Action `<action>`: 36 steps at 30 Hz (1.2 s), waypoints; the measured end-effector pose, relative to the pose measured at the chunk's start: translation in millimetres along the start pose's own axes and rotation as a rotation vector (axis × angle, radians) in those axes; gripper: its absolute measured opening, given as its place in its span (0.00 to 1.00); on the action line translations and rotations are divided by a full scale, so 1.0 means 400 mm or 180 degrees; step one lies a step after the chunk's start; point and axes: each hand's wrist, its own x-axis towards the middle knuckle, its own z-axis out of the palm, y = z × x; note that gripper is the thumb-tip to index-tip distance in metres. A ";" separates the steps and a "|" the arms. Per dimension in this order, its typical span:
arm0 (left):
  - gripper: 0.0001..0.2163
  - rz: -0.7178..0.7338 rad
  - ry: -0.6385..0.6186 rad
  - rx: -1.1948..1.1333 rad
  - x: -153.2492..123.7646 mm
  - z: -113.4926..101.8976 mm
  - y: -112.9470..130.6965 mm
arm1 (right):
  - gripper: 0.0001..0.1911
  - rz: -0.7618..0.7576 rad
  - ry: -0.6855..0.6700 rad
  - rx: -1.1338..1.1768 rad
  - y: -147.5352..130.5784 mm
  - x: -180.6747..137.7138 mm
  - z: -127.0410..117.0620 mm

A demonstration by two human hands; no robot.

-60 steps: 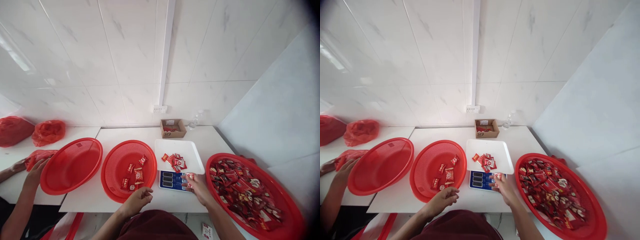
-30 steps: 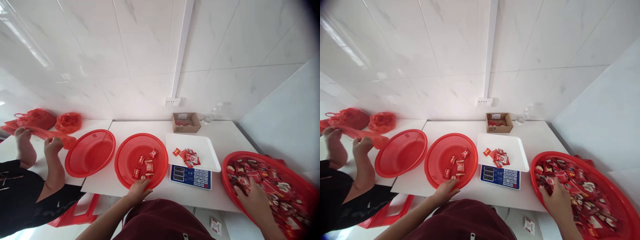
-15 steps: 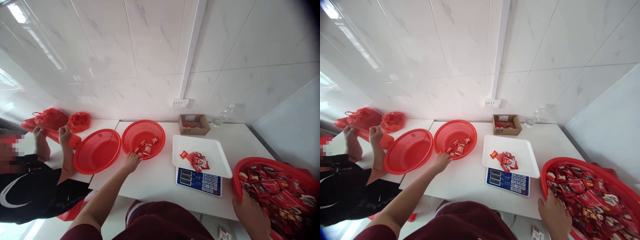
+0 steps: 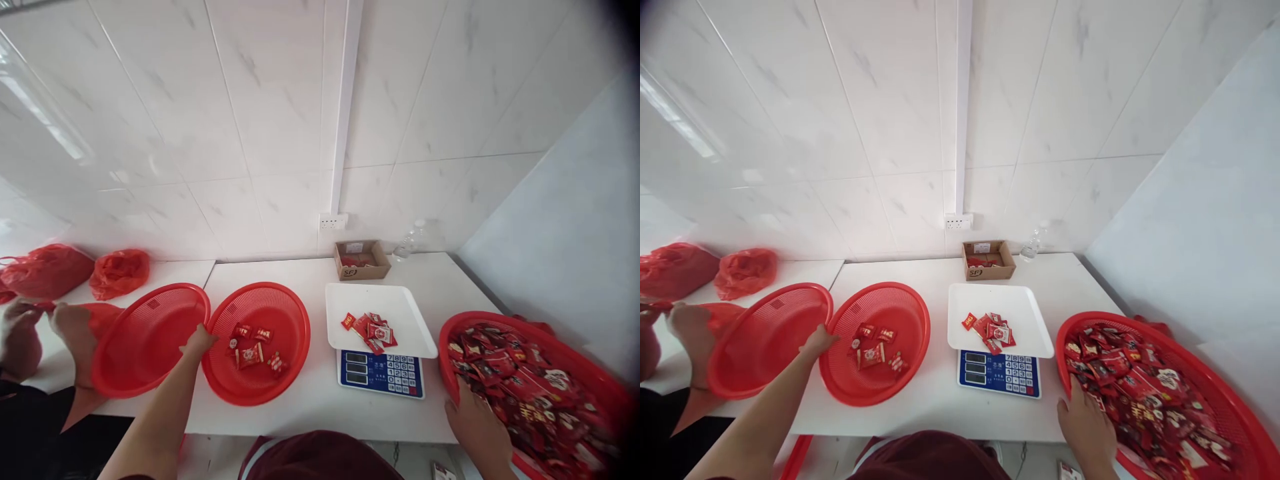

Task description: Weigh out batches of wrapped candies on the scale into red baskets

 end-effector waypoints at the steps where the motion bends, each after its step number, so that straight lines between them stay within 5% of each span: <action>1: 0.22 0.0046 -0.0016 0.0048 0.002 0.002 0.003 | 0.31 0.0000 0.0019 -0.0008 0.001 0.001 0.002; 18: 0.23 0.1913 0.0047 0.1295 0.009 -0.028 -0.057 | 0.29 -0.0068 -0.0078 -0.0023 0.000 -0.003 -0.006; 24: 0.23 0.2306 0.0480 0.1641 0.004 -0.053 -0.067 | 0.30 0.0052 -0.0127 0.0195 0.000 -0.002 -0.003; 30: 0.26 0.2008 0.0723 0.1435 -0.045 -0.022 0.018 | 0.29 -0.0269 0.0777 0.0210 -0.050 0.003 0.008; 36: 0.22 0.2105 0.0505 0.0422 -0.166 0.121 0.164 | 0.30 -0.1159 0.0575 0.0623 -0.258 0.051 -0.032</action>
